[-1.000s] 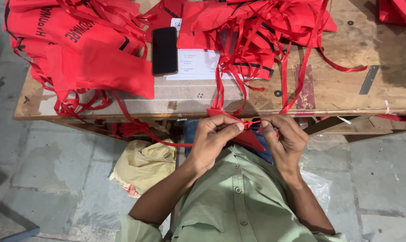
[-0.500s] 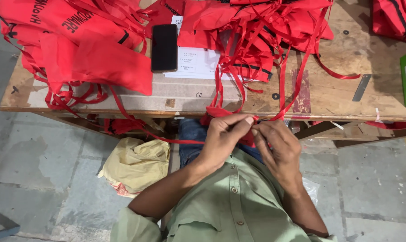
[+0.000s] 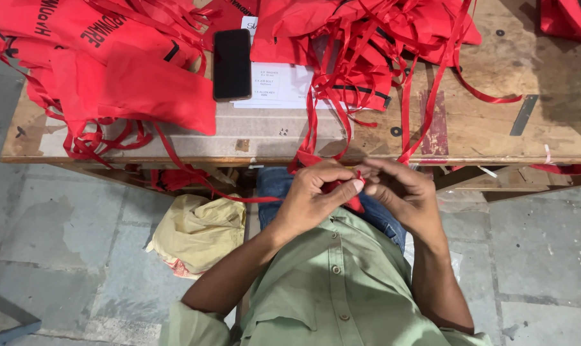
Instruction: Organizing and tying straps on red fabric pouches at a workbench.
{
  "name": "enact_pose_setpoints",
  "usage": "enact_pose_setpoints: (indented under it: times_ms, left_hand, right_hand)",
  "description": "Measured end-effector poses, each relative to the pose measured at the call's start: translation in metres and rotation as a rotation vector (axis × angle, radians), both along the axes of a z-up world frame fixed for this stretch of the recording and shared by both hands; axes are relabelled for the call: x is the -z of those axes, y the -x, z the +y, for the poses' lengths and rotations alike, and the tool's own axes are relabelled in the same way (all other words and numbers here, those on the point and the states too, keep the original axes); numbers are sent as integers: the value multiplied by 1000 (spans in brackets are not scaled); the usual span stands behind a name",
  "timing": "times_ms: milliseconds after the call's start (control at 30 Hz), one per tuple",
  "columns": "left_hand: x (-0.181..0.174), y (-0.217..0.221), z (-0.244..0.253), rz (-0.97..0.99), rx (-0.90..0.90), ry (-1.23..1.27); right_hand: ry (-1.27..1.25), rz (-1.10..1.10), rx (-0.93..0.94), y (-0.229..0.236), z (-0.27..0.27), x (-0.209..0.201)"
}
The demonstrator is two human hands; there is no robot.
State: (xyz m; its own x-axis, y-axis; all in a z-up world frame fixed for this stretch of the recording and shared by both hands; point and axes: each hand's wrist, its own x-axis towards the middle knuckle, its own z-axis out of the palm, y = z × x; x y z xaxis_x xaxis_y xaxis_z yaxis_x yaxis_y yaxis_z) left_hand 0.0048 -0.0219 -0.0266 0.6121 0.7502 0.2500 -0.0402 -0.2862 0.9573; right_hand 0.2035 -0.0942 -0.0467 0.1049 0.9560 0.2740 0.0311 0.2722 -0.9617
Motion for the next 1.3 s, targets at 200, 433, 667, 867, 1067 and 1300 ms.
enact_pose_setpoints:
  times_ms: [200,433,667,867,1067,1300]
  left_hand:
    - [-3,2,1,-53,-3,-18]
    - [2,-5,-2,14,-47,91]
    - [-9,-2,0,144,-77,-80]
    - [-16,2,3,183,8,-50]
    - [-17,4,7,174,83,-136]
    - [-23,4,7,288,84,-282]
  right_hand:
    - [-87,-121,65,-3,3,17]
    - [-122,-27,170,9,0,26]
    - [-293,-484,220,14,-7,-5]
    - [-351,-686,215,13,-15,-25]
    - [-338,-749,143,6,-16,-24]
    - [-330,-760,160,12,-15,-33]
